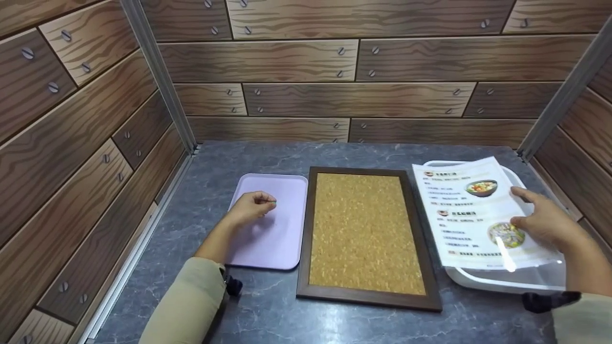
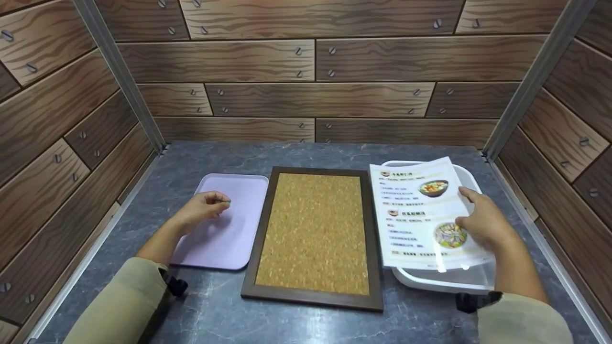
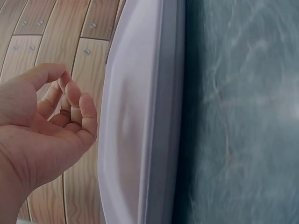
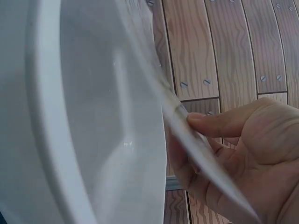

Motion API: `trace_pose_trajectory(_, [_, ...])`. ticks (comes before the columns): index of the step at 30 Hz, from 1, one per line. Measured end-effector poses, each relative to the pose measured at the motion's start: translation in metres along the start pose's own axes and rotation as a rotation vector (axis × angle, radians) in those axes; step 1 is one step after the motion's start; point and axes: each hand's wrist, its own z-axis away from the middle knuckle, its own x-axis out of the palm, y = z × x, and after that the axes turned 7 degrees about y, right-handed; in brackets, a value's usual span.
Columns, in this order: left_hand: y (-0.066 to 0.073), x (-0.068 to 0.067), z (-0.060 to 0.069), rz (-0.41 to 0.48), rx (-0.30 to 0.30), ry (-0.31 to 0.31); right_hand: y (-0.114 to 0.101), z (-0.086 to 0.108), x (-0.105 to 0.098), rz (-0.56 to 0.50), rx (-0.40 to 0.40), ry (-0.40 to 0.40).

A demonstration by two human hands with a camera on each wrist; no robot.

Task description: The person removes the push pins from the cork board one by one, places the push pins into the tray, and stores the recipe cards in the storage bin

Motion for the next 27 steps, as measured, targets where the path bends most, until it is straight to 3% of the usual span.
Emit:
trace_pose_trajectory(6, [-0.005, -0.006, -0.002, -0.051, 0.035, -0.02, 0.011, 0.004, -0.004, 0.109, -0.021, 0.018])
trace_pose_trajectory(16, [-0.016, -0.013, -0.007, -0.207, 0.094, -0.078, 0.022, 0.008, -0.005, 0.161, 0.014, 0.006])
trace_pose_trajectory(27, [-0.02, -0.012, -0.008, -0.316, 0.096, -0.105, 0.034, 0.005, 0.002, 0.161, 0.054, -0.004])
